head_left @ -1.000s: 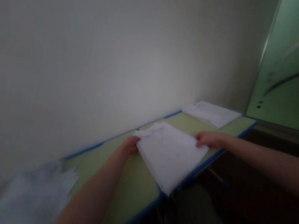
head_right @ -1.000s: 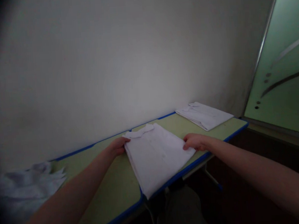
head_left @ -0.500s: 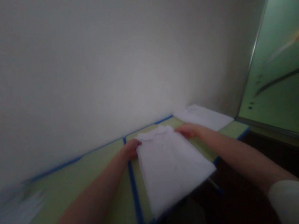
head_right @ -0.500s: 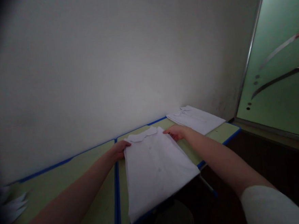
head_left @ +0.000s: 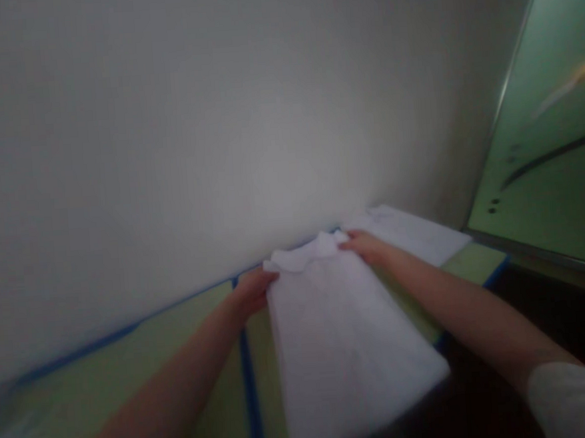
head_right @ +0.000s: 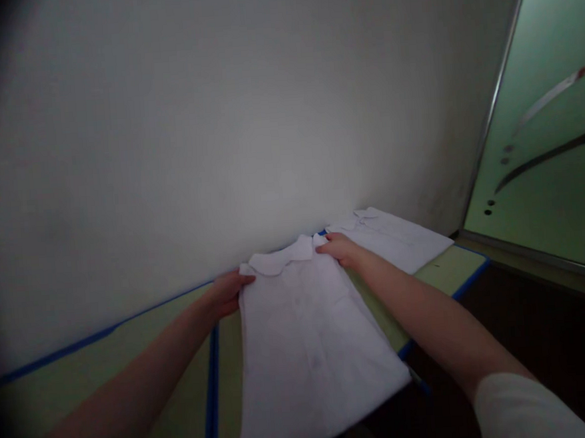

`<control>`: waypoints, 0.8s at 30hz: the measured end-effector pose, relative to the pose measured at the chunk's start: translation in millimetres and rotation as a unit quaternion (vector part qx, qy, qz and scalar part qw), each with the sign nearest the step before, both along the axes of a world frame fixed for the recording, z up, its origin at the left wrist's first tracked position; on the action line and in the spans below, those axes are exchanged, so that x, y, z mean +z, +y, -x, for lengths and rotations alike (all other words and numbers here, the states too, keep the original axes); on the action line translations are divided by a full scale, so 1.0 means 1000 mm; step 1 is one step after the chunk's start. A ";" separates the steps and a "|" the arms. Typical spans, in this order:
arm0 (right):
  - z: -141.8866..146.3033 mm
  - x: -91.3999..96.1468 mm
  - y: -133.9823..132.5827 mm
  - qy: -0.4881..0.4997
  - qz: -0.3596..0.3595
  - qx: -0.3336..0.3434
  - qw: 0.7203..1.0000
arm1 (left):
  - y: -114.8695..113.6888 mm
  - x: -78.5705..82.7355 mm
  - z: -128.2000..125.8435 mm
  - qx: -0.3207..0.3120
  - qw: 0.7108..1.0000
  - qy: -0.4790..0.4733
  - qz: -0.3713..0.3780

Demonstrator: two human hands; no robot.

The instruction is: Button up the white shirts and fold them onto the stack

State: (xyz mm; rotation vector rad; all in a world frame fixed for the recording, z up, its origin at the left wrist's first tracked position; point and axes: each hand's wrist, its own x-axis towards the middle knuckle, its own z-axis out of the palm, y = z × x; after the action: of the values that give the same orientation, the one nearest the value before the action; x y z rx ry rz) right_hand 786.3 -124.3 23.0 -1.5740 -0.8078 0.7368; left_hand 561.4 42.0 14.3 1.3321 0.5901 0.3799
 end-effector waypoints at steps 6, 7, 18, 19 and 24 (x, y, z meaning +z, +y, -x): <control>-0.028 0.051 -0.115 -0.106 -0.092 -0.075 0.987 | -0.061 0.066 -0.052 -0.104 0.984 -0.137 -0.051; -0.036 0.059 -0.137 -0.124 -0.102 -0.090 0.983 | -0.076 0.076 -0.064 -0.132 0.976 -0.164 -0.052; -0.092 0.144 -0.240 -0.166 -0.097 -0.220 0.956 | -0.176 0.097 -0.175 -0.218 0.915 -0.339 0.009; -0.094 0.151 -0.234 -0.169 -0.083 -0.215 0.958 | -0.175 0.094 -0.179 -0.213 0.912 -0.351 0.011; -0.143 0.161 -0.164 -0.184 -0.021 -0.200 0.962 | -0.132 0.080 -0.217 -0.136 0.933 -0.334 -0.001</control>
State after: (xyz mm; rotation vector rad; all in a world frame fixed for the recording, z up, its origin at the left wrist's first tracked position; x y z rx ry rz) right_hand 929.6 -288.5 183.9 -1.7889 -0.7283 0.1319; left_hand 778.7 -89.8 94.7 1.1691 -0.1643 0.5685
